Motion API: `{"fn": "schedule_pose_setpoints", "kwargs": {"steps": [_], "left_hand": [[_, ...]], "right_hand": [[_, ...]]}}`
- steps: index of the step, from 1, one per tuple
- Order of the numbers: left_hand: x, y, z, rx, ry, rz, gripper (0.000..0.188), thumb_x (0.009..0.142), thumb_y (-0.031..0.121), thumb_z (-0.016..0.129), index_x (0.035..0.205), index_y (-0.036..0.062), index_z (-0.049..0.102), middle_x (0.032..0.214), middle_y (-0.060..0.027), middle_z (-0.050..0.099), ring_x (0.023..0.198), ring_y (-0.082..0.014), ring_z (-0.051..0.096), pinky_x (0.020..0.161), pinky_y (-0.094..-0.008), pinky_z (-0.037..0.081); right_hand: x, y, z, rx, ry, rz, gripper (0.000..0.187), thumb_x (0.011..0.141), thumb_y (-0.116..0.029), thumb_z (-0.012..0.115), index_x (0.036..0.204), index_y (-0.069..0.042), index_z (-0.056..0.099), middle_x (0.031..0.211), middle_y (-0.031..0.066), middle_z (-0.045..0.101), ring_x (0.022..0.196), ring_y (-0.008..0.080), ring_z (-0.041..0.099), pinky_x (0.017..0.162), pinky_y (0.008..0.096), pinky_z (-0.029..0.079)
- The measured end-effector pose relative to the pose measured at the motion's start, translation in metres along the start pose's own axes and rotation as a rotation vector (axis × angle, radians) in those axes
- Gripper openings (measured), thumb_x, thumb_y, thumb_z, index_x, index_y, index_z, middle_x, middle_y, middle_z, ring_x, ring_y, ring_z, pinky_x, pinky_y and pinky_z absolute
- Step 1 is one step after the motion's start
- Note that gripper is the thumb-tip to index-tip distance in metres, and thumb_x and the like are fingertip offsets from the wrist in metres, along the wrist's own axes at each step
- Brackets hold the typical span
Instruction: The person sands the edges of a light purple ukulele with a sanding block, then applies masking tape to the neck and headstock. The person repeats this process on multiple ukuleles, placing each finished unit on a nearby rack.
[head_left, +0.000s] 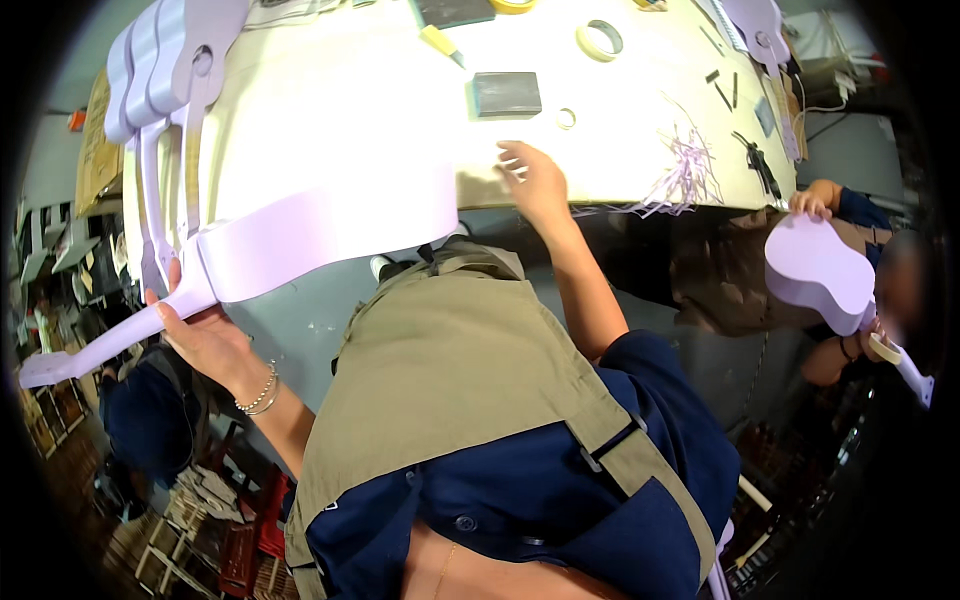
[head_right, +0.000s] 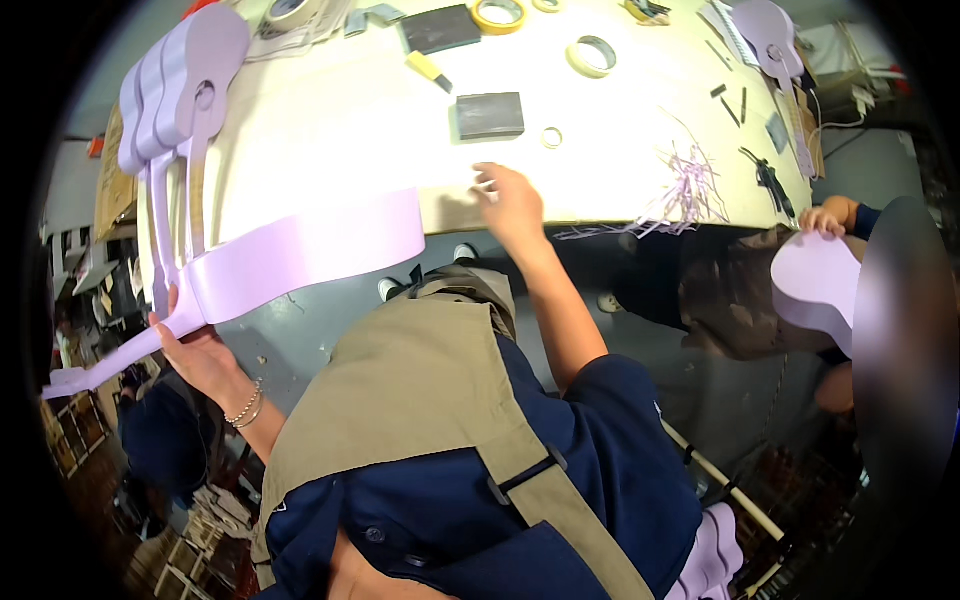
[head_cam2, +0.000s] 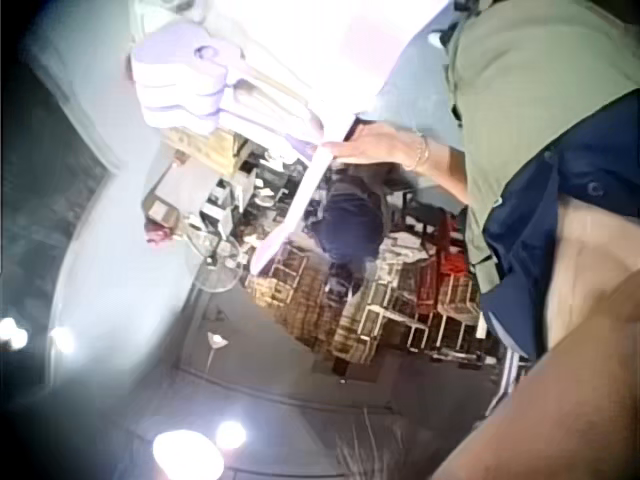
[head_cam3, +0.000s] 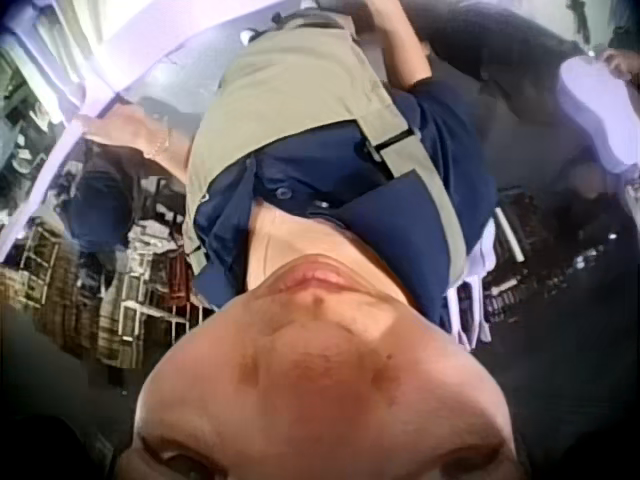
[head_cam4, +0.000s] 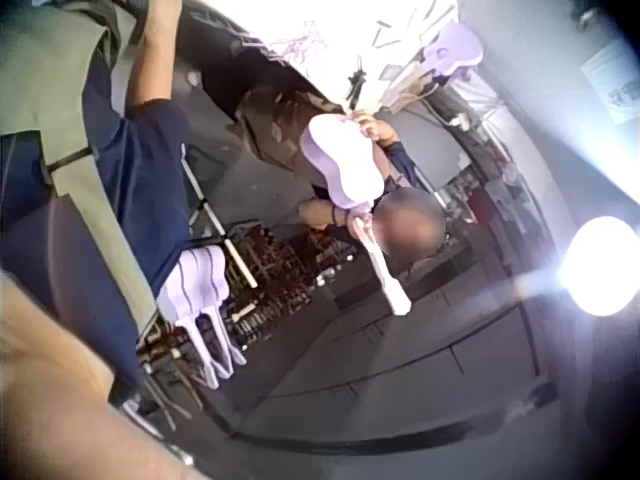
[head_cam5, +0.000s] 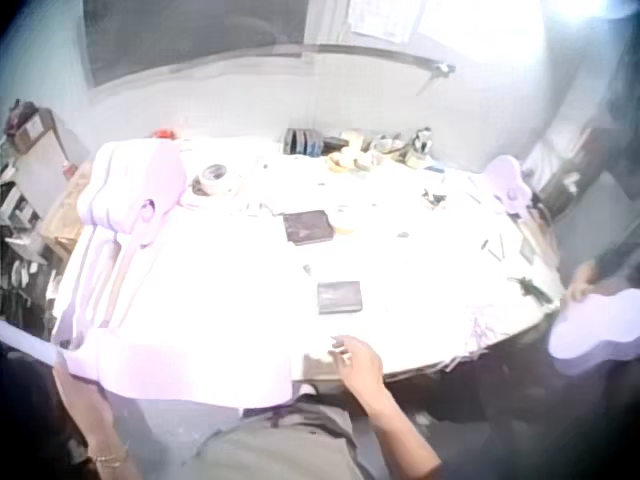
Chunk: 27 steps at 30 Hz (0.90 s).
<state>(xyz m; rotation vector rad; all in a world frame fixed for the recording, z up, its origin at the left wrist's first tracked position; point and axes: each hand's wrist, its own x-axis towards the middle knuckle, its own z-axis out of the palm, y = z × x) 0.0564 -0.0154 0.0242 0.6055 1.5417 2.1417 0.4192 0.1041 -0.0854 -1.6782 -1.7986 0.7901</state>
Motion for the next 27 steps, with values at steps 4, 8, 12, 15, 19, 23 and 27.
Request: {"fn": "schedule_pose_setpoints", "kwargs": {"steps": [4,8,12,15,19,23,27], "left_hand": [[0.018,-0.002,0.024,0.065,-0.084,0.015,0.059,0.094,0.027,0.044,0.138,-0.0011,0.016,0.124,-0.0267,0.048,0.115,-0.0334,0.048,0.098,-0.0477,0.041],[0.023,0.002,0.052,0.096,-0.146,0.058,0.054,0.095,0.02,0.044,0.137,0.0002,0.018,0.12,-0.0273,0.05,0.111,-0.0312,0.05,0.096,-0.045,0.041],[0.022,0.006,0.069,0.076,-0.17,0.068,0.05,0.093,0.016,0.049,0.135,0.0031,0.024,0.112,-0.0197,0.056,0.1,-0.0227,0.057,0.083,-0.0335,0.051],[0.022,0.006,0.074,0.237,-0.204,0.262,0.054,0.092,0.011,0.049,0.139,0.0038,0.022,0.12,-0.0198,0.049,0.098,-0.021,0.057,0.082,-0.0306,0.05],[0.001,0.005,0.105,0.381,-0.262,0.533,0.051,0.091,0.006,0.049,0.139,0.005,0.03,0.13,-0.018,0.038,0.099,-0.0173,0.051,0.083,-0.0273,0.047],[-0.009,0.027,0.11,0.551,-0.416,0.492,0.03,0.087,0.004,0.055,0.115,0.0117,0.062,0.134,-0.012,0.03,0.094,-0.0143,0.042,0.089,-0.0244,0.039],[-0.023,0.037,0.122,0.421,-0.553,0.416,0.028,0.08,0.023,0.07,0.107,0.0148,0.069,0.137,-0.0094,0.022,0.097,-0.0159,0.04,0.094,-0.0291,0.037]], "right_hand": [[0.025,0.075,-0.02,-0.299,0.403,0.119,0.015,0.073,-0.018,0.071,0.087,-0.013,0.067,0.08,0.0046,0.06,0.082,0.0258,0.057,0.07,0.0381,0.046],[0.053,0.101,-0.015,-0.574,0.544,0.001,0.027,0.07,-0.032,0.073,0.091,-0.017,0.067,0.095,0.0035,0.056,0.091,0.0263,0.055,0.073,0.0384,0.048],[0.062,0.113,-0.021,-0.347,0.62,-0.099,0.016,0.076,-0.022,0.071,0.086,-0.01,0.067,0.088,0.0036,0.062,0.075,0.0225,0.061,0.064,0.0332,0.05],[0.058,0.035,-0.034,0.238,0.522,0.099,0.014,0.082,-0.017,0.067,0.086,-0.004,0.065,0.084,0.0047,0.063,0.068,0.0161,0.062,0.061,0.027,0.05],[0.037,-0.07,-0.036,0.874,0.085,-0.251,0.011,0.086,-0.008,0.062,0.092,0.001,0.058,0.082,0.0051,0.06,0.073,0.0112,0.061,0.066,0.0219,0.05],[0.022,-0.151,-0.044,0.865,-0.064,-0.481,0.01,0.081,-0.005,0.067,0.088,0.002,0.063,0.084,0.0067,0.061,0.07,0.0098,0.058,0.062,0.0212,0.048],[0.02,-0.182,-0.052,0.665,-0.06,-0.756,0.012,0.078,-0.003,0.068,0.089,-0.001,0.065,0.083,0.007,0.063,0.065,0.0103,0.056,0.056,0.0216,0.046]]}}
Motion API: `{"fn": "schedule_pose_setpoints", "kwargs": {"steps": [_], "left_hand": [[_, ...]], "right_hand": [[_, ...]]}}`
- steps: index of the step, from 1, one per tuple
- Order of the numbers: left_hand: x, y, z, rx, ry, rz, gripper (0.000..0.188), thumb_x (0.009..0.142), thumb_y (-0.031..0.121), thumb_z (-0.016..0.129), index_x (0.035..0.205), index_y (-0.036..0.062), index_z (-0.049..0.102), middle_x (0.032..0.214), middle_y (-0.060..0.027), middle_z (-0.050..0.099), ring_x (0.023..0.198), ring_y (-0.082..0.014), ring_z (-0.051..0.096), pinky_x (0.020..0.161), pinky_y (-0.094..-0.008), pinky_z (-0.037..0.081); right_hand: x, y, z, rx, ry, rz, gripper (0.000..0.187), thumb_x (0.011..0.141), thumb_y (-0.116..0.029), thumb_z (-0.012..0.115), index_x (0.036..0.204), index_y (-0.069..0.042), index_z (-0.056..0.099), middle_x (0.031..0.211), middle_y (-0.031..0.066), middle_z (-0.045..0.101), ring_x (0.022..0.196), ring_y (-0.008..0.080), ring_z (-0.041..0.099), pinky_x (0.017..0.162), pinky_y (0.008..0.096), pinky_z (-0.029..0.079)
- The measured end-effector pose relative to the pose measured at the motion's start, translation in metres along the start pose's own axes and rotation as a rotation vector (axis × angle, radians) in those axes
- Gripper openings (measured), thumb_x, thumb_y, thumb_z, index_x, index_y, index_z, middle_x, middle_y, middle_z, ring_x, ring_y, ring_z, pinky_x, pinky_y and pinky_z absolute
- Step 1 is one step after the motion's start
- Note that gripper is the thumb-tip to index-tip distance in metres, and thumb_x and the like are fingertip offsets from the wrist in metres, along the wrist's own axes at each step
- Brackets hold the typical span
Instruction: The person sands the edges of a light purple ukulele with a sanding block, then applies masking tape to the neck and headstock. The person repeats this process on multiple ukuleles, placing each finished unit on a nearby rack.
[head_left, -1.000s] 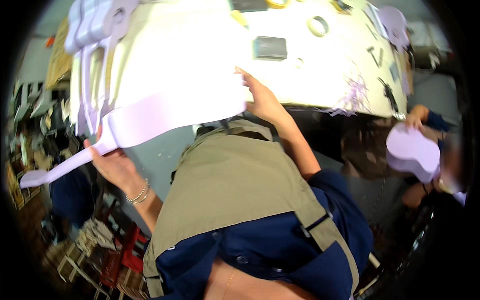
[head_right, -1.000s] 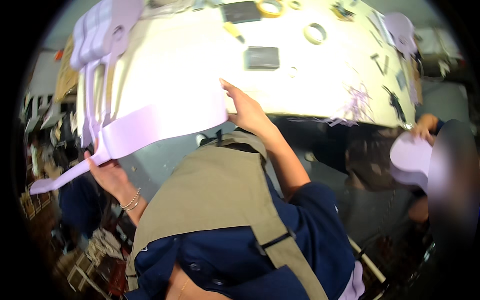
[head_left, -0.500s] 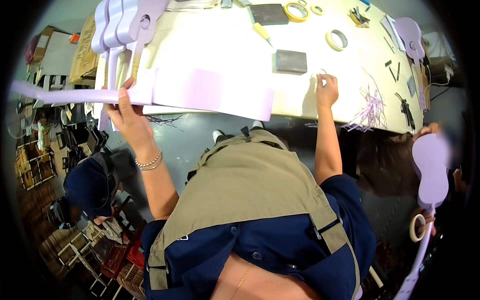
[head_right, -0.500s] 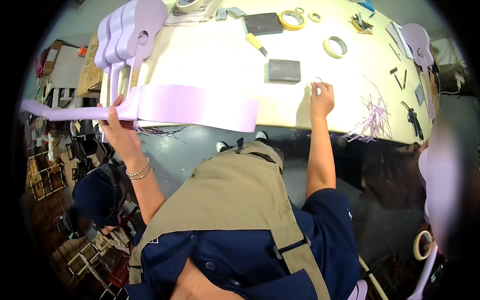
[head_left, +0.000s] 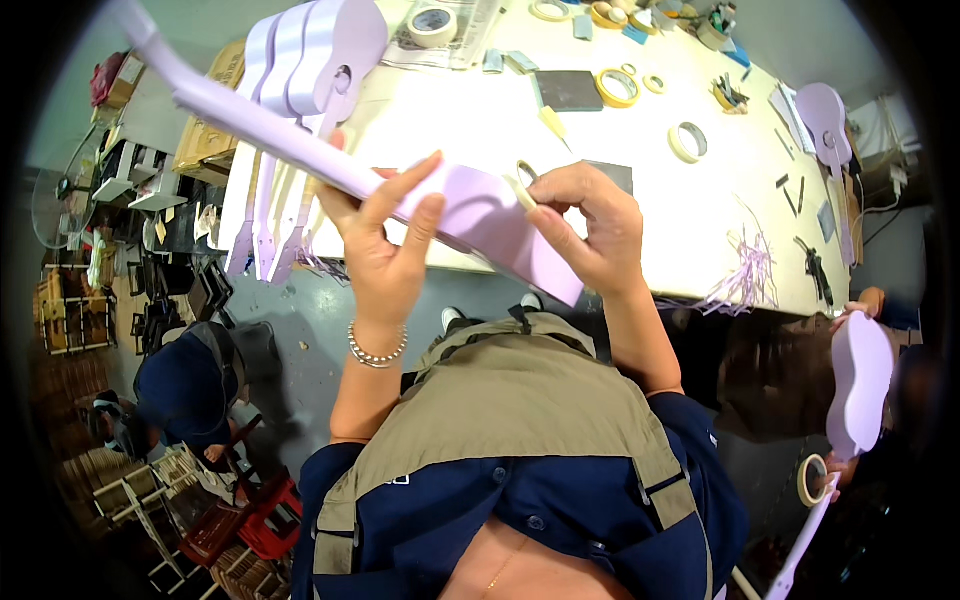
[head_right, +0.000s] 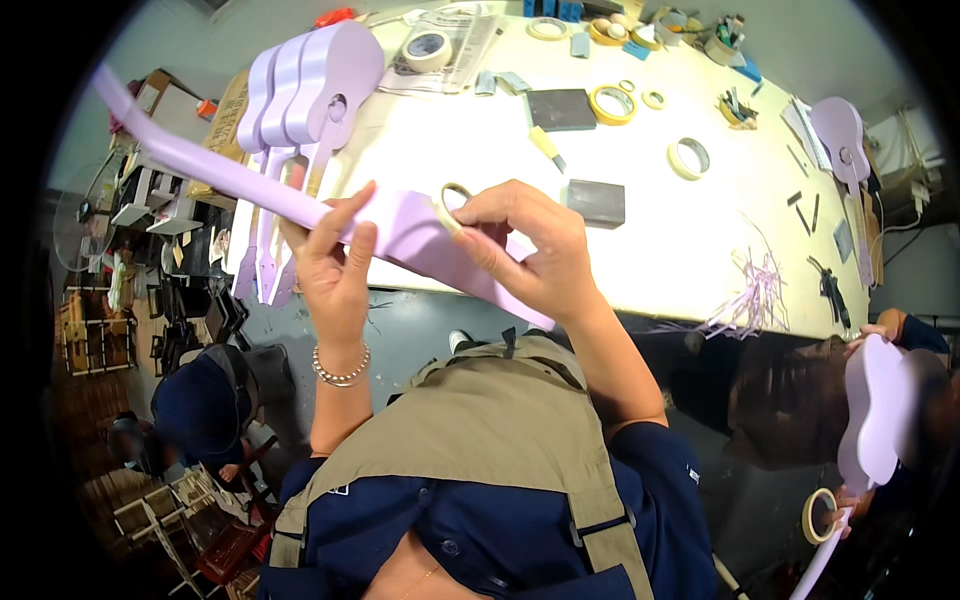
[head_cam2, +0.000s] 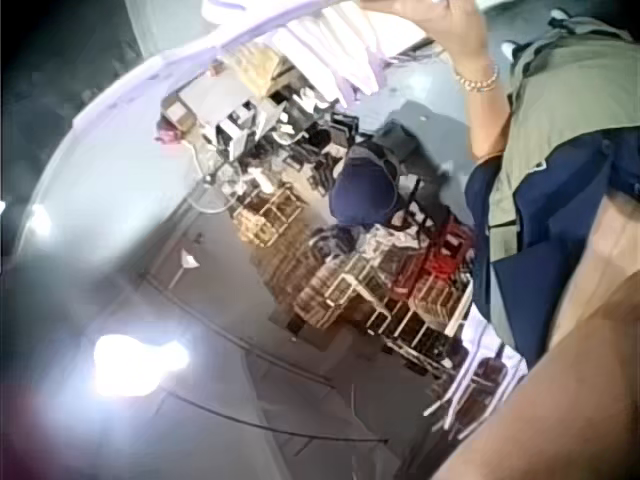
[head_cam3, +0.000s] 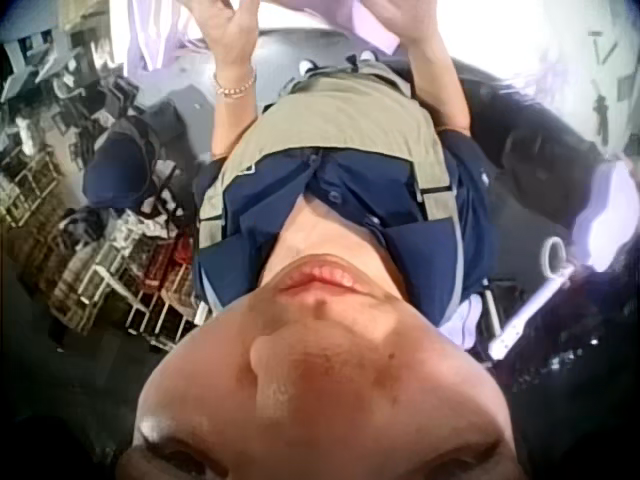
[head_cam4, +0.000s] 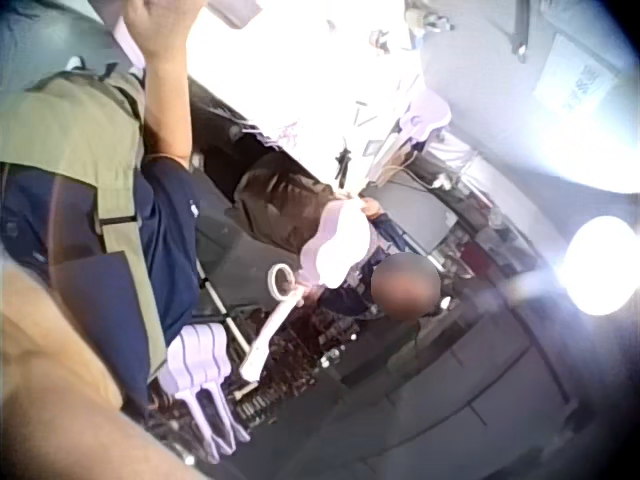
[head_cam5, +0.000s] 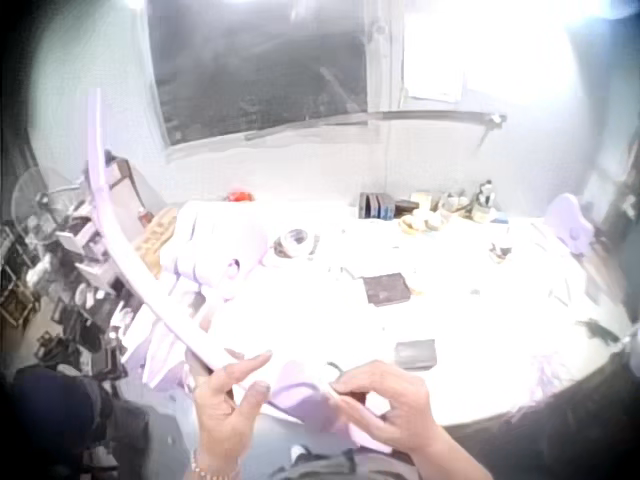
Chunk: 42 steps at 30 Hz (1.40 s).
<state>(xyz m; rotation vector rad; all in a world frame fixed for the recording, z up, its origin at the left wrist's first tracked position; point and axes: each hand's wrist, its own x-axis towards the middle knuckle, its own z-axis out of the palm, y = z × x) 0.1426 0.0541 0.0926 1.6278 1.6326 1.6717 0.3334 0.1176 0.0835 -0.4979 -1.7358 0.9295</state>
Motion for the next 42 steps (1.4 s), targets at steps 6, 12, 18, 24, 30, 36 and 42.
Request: {"fn": "schedule_pose_setpoints", "kwargs": {"steps": [6,12,18,24,30,36,42], "left_hand": [[-0.002,0.009,0.003,-0.043,-0.015,0.018,0.027,0.069,0.024,0.079,0.095,0.0192,0.072,0.136,-0.0089,0.024,0.096,-0.0175,0.039,0.092,-0.0314,0.038],[-0.008,0.004,0.004,-0.042,0.027,0.028,0.011,0.071,0.017,0.078,0.078,0.0177,0.071,0.135,-0.0114,0.024,0.101,-0.0207,0.038,0.093,-0.0335,0.038],[-0.013,0.006,0.004,-0.114,0.071,-0.029,0.011,0.072,0.019,0.077,0.078,0.0168,0.067,0.133,-0.0133,0.023,0.105,-0.0242,0.036,0.095,-0.0364,0.035],[-0.016,0.001,0.014,-0.12,0.105,0.045,0.011,0.073,0.02,0.075,0.077,0.0144,0.066,0.132,-0.0181,0.025,0.109,-0.0276,0.033,0.093,-0.0366,0.035],[-0.013,0.0,0.019,-0.156,0.128,0.039,0.012,0.076,0.017,0.074,0.082,0.0128,0.065,0.131,-0.0168,0.026,0.112,-0.0245,0.033,0.094,-0.0364,0.035],[-0.021,-0.01,0.012,-0.284,0.2,0.084,0.012,0.082,0.003,0.065,0.09,0.0094,0.059,0.13,-0.0066,0.031,0.101,-0.0147,0.043,0.086,-0.0288,0.037],[-0.015,-0.01,0.002,-0.291,0.21,0.034,0.006,0.085,0.007,0.061,0.09,0.0077,0.058,0.132,-0.0069,0.03,0.104,-0.0153,0.041,0.096,-0.034,0.031]], "right_hand": [[0.009,-0.018,0.013,-0.198,-0.09,-0.126,0.021,0.07,0.003,0.07,0.09,-0.002,0.064,0.083,0.0074,0.061,0.064,0.0146,0.057,0.054,0.025,0.047],[0.01,-0.031,0.02,-0.584,0.056,-0.133,0.024,0.062,-0.001,0.074,0.084,-0.006,0.064,0.071,0.0026,0.063,0.059,0.0179,0.055,0.053,0.0278,0.044],[0.012,-0.03,0.03,-0.735,0.02,-0.201,0.021,0.065,-0.004,0.07,0.084,-0.009,0.063,0.058,-0.0033,0.047,0.056,0.0144,0.045,0.062,0.0295,0.031],[0.012,-0.022,0.047,-0.513,0.244,-0.111,0.012,0.067,-0.001,0.067,0.076,-0.008,0.062,0.063,-0.0003,0.054,0.057,0.0161,0.047,0.064,0.0291,0.034],[0.008,-0.011,0.059,-0.28,0.357,0.022,0.004,0.075,-0.006,0.065,0.08,-0.005,0.064,0.068,0.0028,0.059,0.056,0.0137,0.046,0.057,0.0258,0.038],[0.024,0.018,0.002,0.206,0.631,0.395,0.023,0.087,-0.016,0.06,0.103,0.001,0.061,0.065,-0.0028,0.052,0.061,0.0026,0.044,0.053,0.0169,0.037],[0.02,-0.009,0.032,-0.149,0.116,-0.015,0.051,0.066,-0.017,0.079,0.113,-0.01,0.06,0.09,0.009,0.05,0.082,0.0192,0.05,0.071,0.0306,0.043]]}}
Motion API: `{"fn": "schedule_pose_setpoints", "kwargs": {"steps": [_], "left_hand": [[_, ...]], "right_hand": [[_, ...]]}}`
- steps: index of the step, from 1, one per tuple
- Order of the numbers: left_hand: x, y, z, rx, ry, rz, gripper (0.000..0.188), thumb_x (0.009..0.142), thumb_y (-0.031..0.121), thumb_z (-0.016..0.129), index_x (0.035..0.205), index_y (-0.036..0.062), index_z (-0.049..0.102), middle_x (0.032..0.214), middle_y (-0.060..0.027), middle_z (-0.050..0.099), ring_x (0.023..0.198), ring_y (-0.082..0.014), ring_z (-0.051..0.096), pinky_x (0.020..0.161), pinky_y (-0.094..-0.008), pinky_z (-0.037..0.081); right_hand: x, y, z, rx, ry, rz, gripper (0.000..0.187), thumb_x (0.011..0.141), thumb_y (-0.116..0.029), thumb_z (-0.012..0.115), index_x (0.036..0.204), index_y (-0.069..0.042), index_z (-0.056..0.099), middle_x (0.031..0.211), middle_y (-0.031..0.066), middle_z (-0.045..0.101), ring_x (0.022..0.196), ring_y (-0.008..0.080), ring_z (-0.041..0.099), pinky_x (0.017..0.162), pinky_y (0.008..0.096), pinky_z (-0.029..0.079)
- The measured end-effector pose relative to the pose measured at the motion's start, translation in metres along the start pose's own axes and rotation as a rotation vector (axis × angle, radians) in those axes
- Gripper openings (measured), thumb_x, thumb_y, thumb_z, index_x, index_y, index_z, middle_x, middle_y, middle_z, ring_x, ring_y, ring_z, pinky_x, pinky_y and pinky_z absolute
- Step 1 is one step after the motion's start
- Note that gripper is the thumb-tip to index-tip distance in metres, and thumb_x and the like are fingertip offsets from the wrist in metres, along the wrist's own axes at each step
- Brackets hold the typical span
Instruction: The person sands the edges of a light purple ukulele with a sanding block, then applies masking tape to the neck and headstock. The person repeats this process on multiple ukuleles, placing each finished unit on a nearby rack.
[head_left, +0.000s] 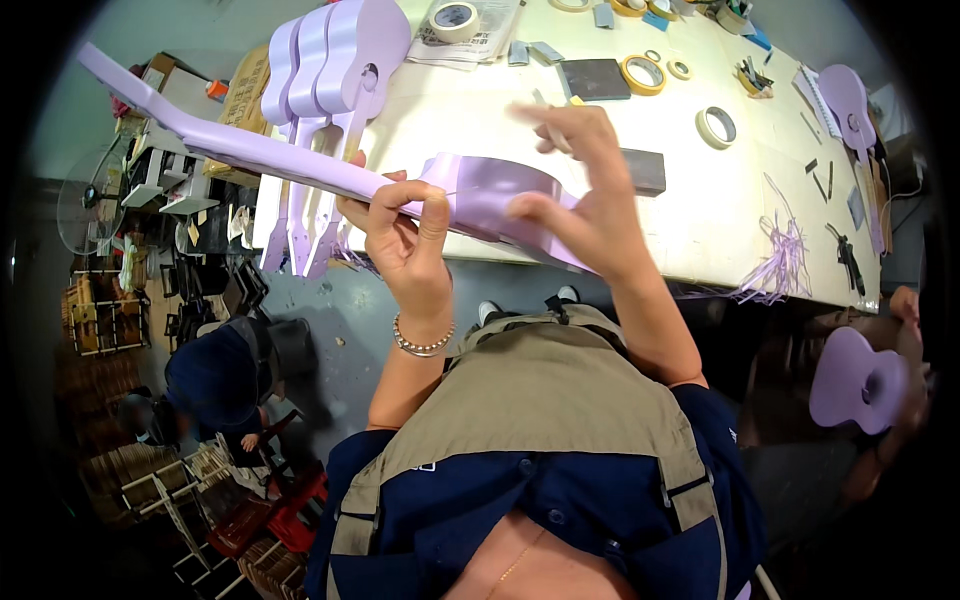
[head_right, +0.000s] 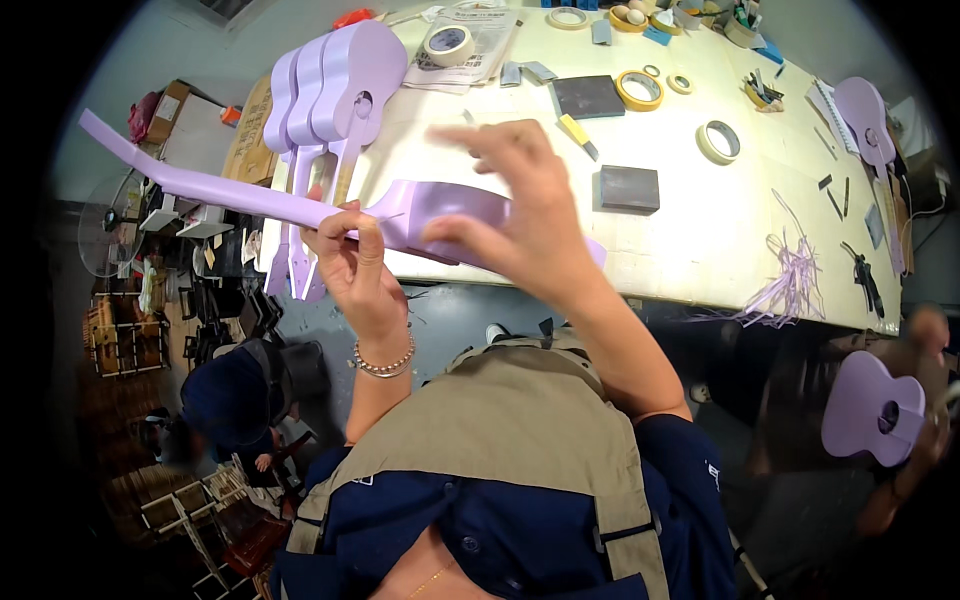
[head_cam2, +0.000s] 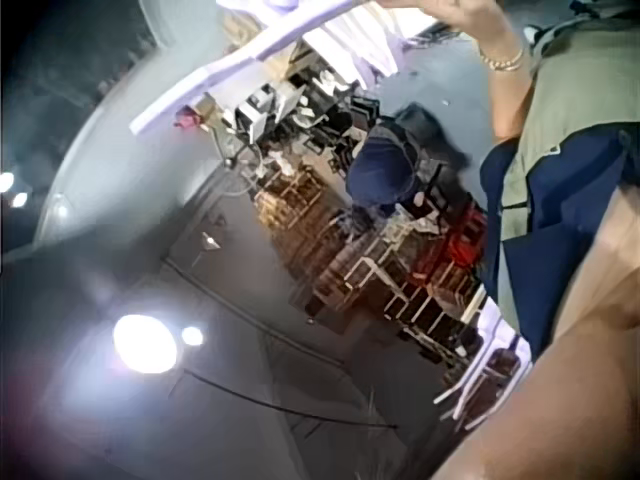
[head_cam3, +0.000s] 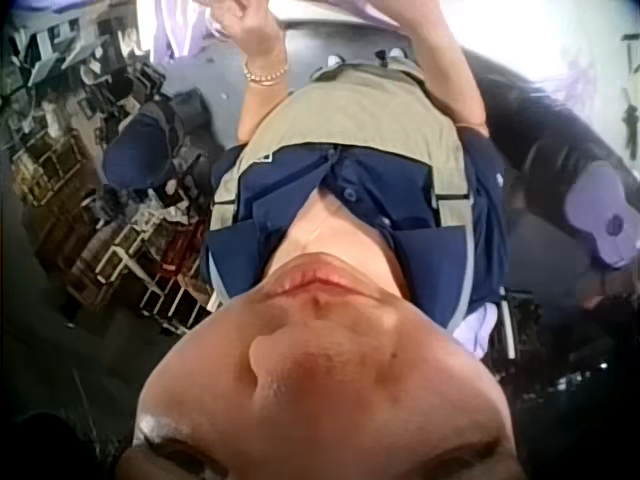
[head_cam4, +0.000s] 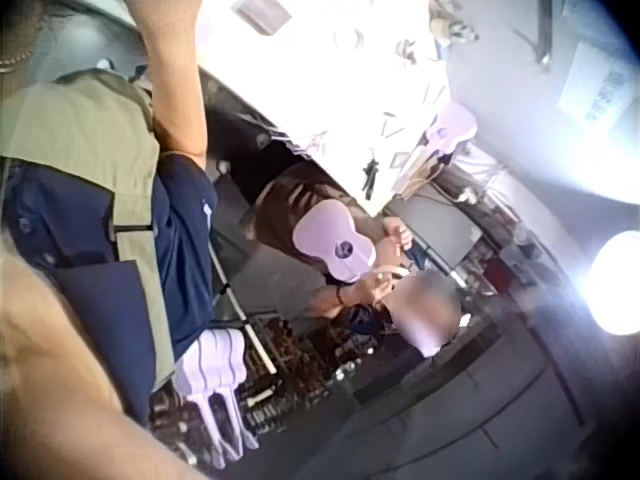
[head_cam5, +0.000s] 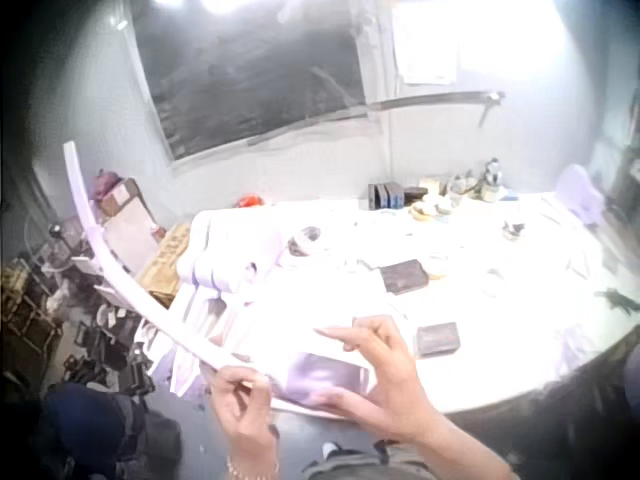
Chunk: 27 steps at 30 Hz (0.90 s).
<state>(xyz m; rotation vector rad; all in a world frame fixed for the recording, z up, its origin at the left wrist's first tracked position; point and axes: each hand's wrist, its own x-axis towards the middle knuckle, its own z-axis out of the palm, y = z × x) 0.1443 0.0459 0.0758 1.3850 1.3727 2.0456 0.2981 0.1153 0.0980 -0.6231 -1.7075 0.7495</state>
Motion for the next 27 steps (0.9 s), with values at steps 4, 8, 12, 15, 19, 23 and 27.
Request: {"fn": "schedule_pose_setpoints", "kwargs": {"steps": [4,8,12,15,19,23,27], "left_hand": [[0.001,0.001,0.0,0.016,-0.003,-0.036,0.003,0.088,0.009,0.059,0.09,0.0059,0.059,0.134,-0.0056,0.029,0.1,-0.0131,0.043,0.091,-0.0296,0.035],[0.004,-0.005,-0.004,0.085,0.07,-0.036,0.028,0.086,0.003,0.061,0.112,0.0095,0.062,0.129,-0.005,0.035,0.093,-0.01,0.044,0.081,-0.023,0.039],[0.011,-0.02,-0.03,0.032,0.158,-0.111,0.045,0.085,-0.006,0.057,0.127,0.0084,0.054,0.128,-0.0043,0.04,0.089,-0.009,0.045,0.079,-0.0215,0.042],[0.015,-0.026,-0.043,-0.064,0.203,-0.145,0.047,0.084,-0.01,0.054,0.129,0.005,0.05,0.131,-0.0044,0.042,0.086,-0.0076,0.048,0.081,-0.0215,0.044],[0.019,-0.028,-0.047,-0.106,0.258,-0.185,0.048,0.085,-0.01,0.052,0.13,0.0065,0.048,0.132,-0.004,0.047,0.083,-0.0054,0.05,0.082,-0.0211,0.045],[0.018,-0.027,-0.049,-0.08,0.272,-0.201,0.048,0.086,-0.01,0.052,0.131,0.0067,0.048,0.128,-0.003,0.051,0.083,-0.0049,0.051,0.082,-0.0214,0.046],[0.019,-0.029,-0.049,-0.067,0.281,-0.186,0.049,0.085,-0.01,0.051,0.131,0.007,0.048,0.121,-0.0007,0.054,0.081,-0.0051,0.051,0.082,-0.0217,0.046]], "right_hand": [[0.001,0.0,0.023,0.021,-0.004,-0.037,0.022,0.066,-0.017,0.078,0.083,-0.007,0.069,0.093,0.0134,0.048,0.089,0.0281,0.049,0.077,0.0337,0.042],[0.001,0.007,0.019,-0.012,0.157,0.023,0.016,0.069,-0.014,0.076,0.078,-0.005,0.066,0.095,0.0124,0.048,0.089,0.0261,0.05,0.079,0.0337,0.042],[-0.011,0.044,-0.016,0.027,-0.114,0.316,0.016,0.078,-0.019,0.07,0.086,-0.006,0.064,0.107,0.0108,0.046,0.103,0.0265,0.047,0.09,0.034,0.038],[-0.02,0.061,-0.022,0.05,-0.346,0.423,0.015,0.083,-0.022,0.064,0.089,-0.008,0.062,0.111,0.0096,0.046,0.11,0.0256,0.043,0.093,0.0347,0.036],[-0.016,0.068,-0.007,0.115,-0.512,0.365,0.015,0.086,-0.024,0.061,0.089,-0.01,0.058,0.116,0.0081,0.043,0.114,0.0248,0.041,0.095,0.0367,0.034],[-0.008,0.075,0.006,0.1,-0.573,0.284,0.019,0.082,-0.026,0.067,0.088,-0.01,0.059,0.115,0.0105,0.044,0.112,0.0278,0.042,0.099,0.0386,0.033],[-0.003,0.082,0.013,-0.061,-0.559,0.254,0.036,0.071,-0.037,0.075,0.092,-0.011,0.062,0.112,0.0128,0.048,0.111,0.0302,0.045,0.096,0.0404,0.035]]}}
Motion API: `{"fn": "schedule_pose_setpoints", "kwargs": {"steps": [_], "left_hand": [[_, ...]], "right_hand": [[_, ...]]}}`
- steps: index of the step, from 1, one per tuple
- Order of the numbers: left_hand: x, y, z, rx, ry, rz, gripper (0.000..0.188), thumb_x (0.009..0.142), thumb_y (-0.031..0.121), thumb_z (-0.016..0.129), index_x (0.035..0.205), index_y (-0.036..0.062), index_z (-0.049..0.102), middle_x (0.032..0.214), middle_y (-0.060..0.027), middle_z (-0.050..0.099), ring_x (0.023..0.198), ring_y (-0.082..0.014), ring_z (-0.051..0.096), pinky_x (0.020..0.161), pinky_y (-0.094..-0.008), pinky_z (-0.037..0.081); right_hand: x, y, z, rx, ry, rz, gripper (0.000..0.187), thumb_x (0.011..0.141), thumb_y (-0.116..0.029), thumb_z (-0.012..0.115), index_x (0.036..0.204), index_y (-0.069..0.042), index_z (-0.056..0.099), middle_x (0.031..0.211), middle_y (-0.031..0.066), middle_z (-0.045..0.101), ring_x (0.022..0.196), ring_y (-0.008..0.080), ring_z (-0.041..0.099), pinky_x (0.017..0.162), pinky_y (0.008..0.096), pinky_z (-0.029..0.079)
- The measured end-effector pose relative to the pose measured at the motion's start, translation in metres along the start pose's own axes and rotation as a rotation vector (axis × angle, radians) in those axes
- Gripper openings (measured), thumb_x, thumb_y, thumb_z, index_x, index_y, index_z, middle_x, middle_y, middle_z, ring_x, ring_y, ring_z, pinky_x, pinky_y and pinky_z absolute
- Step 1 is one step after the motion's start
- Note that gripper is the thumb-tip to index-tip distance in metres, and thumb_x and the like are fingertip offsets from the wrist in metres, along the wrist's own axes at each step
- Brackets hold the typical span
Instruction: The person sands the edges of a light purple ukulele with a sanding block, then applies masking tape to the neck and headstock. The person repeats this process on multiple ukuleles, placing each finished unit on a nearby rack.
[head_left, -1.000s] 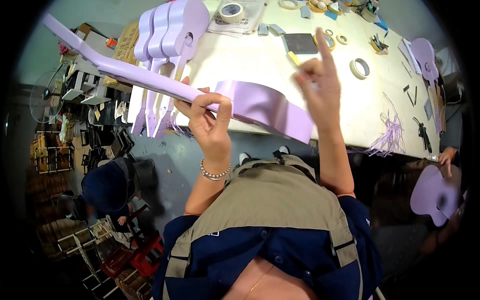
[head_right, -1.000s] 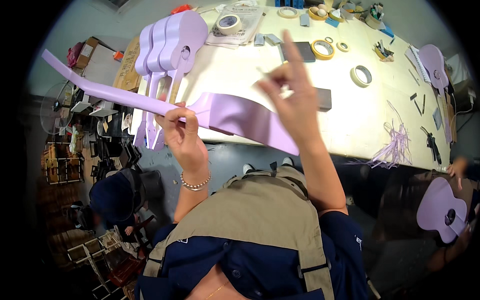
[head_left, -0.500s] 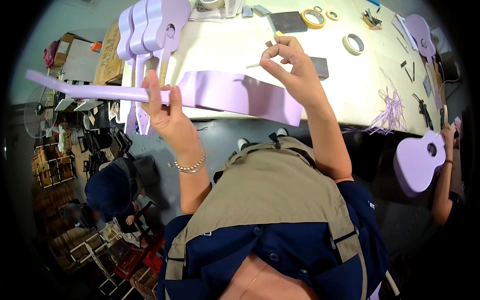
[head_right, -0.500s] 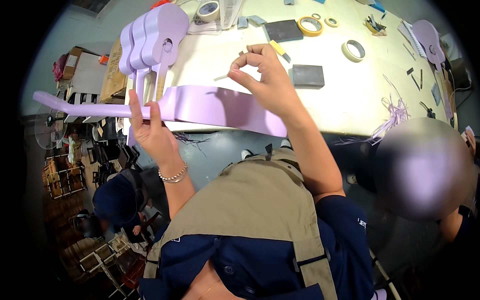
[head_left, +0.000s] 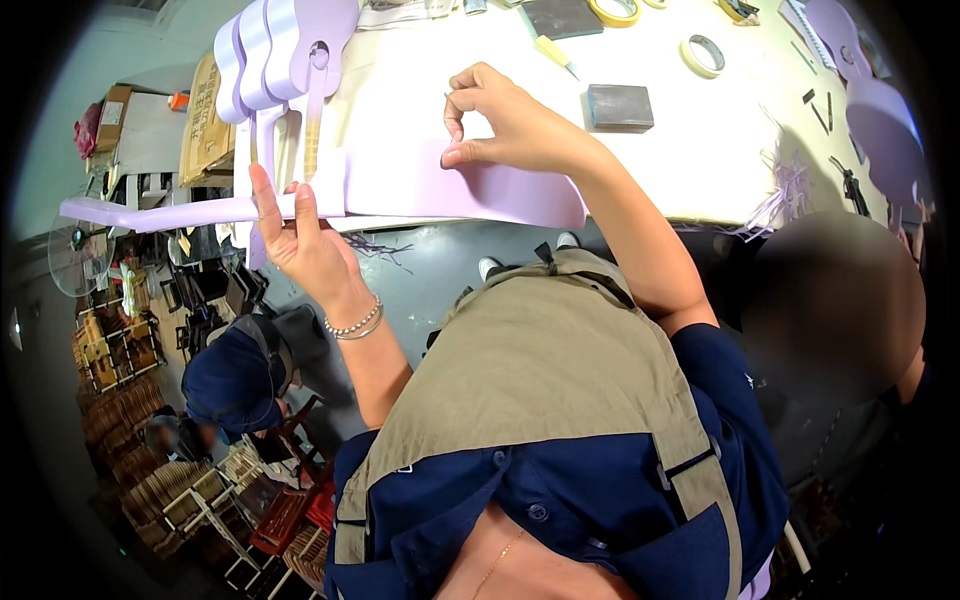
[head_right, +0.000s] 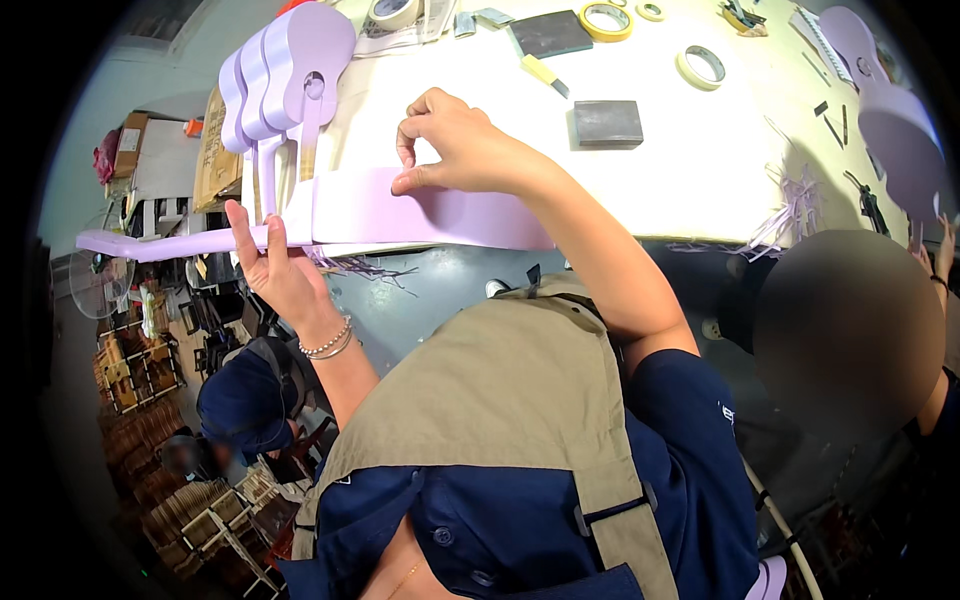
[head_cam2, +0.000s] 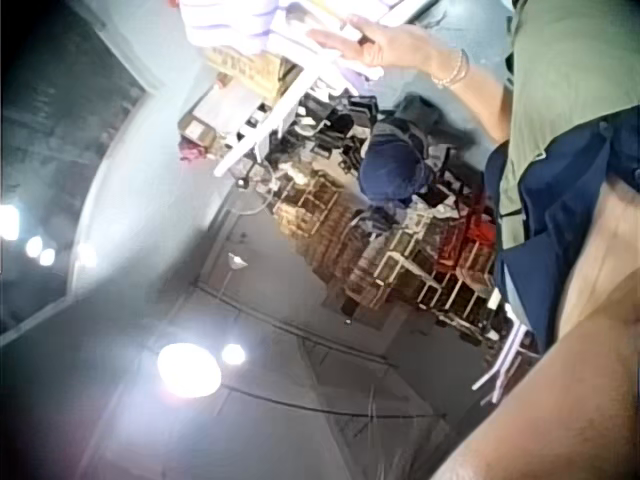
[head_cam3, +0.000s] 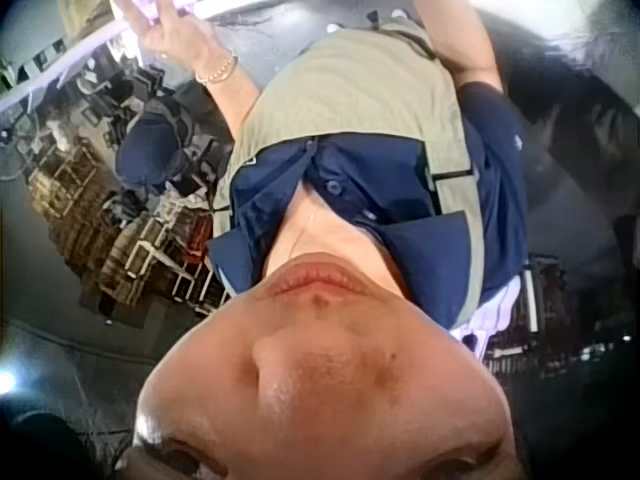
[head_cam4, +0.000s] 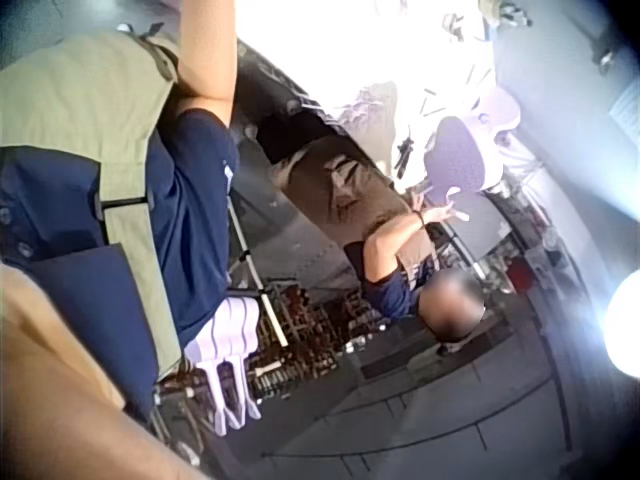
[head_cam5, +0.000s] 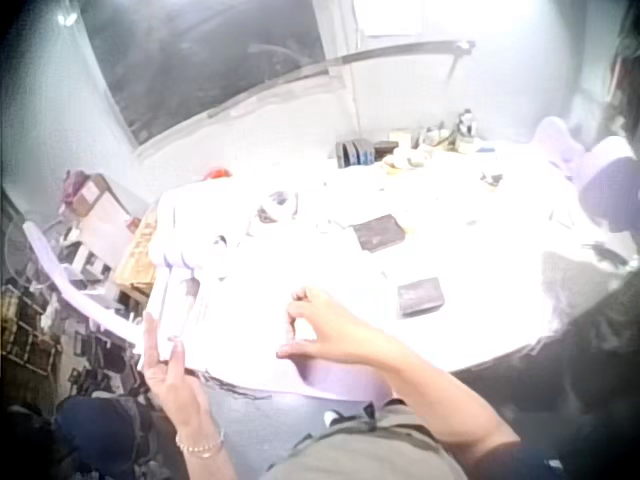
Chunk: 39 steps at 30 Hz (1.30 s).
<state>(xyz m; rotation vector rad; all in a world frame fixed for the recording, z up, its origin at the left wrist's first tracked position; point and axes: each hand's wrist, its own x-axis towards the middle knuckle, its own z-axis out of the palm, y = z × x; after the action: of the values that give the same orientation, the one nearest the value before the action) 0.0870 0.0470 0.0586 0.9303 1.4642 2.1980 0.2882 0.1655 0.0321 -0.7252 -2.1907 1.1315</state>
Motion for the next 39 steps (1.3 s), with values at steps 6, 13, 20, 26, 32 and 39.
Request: {"fn": "schedule_pose_setpoints", "kwargs": {"steps": [6,13,20,26,32,39], "left_hand": [[0.0,0.002,0.0,-0.033,-0.016,-0.025,0.044,0.085,-0.01,0.053,0.126,0.0058,0.053,0.12,-0.0019,0.051,0.085,-0.006,0.049,0.08,-0.0204,0.044],[-0.022,0.022,0.03,0.194,-0.249,0.058,0.027,0.082,0.011,0.069,0.108,0.0093,0.067,0.13,-0.0056,0.031,0.094,-0.0084,0.044,0.083,-0.0219,0.04],[-0.028,0.028,0.047,0.217,-0.405,0.152,0.019,0.072,0.018,0.078,0.089,0.0133,0.072,0.129,-0.0053,0.029,0.099,-0.0131,0.041,0.091,-0.0289,0.038],[-0.034,0.028,0.049,0.21,-0.314,0.112,0.014,0.069,0.018,0.08,0.079,0.0139,0.071,0.124,-0.0041,0.033,0.1,-0.0136,0.04,0.089,-0.0295,0.038],[-0.037,0.026,0.051,0.184,-0.314,0.132,0.014,0.071,0.016,0.078,0.079,0.0094,0.069,0.124,-0.0048,0.034,0.099,-0.0138,0.043,0.085,-0.0271,0.039],[-0.038,0.025,0.036,0.105,-0.233,0.157,0.012,0.079,0.012,0.072,0.081,0.0038,0.063,0.13,-0.0073,0.036,0.101,-0.0158,0.046,0.09,-0.0291,0.038]], "right_hand": [[0.005,-0.006,-0.007,-0.05,0.281,0.172,0.032,0.078,-0.027,0.07,0.103,-0.01,0.06,0.103,0.0076,0.055,0.101,0.0211,0.055,0.089,0.0344,0.043],[-0.008,-0.059,-0.02,0.322,0.261,-0.31,0.031,0.079,-0.006,0.064,0.11,-0.003,0.055,0.096,0.007,0.062,0.087,0.0164,0.062,0.081,0.0288,0.048],[-0.016,-0.074,-0.023,0.05,0.232,-0.409,0.03,0.075,-0.01,0.067,0.103,-0.01,0.058,0.077,-0.0003,0.063,0.07,0.0135,0.058,0.068,0.026,0.04],[-0.019,-0.074,-0.03,-0.374,0.373,-0.428,0.021,0.069,-0.01,0.07,0.087,-0.013,0.061,0.06,-0.0065,0.057,0.053,0.0126,0.052,0.058,0.0259,0.034],[-0.018,-0.082,-0.01,-0.353,0.636,-0.374,0.009,0.071,-0.008,0.068,0.073,-0.012,0.06,0.055,-0.0046,0.054,0.047,0.0133,0.048,0.049,0.0259,0.033],[-0.013,-0.058,-0.048,0.284,0.74,-0.079,0.033,0.086,-0.013,0.061,0.117,-0.005,0.055,0.064,-0.0024,0.056,0.06,0.0044,0.049,0.054,0.0189,0.038]]}}
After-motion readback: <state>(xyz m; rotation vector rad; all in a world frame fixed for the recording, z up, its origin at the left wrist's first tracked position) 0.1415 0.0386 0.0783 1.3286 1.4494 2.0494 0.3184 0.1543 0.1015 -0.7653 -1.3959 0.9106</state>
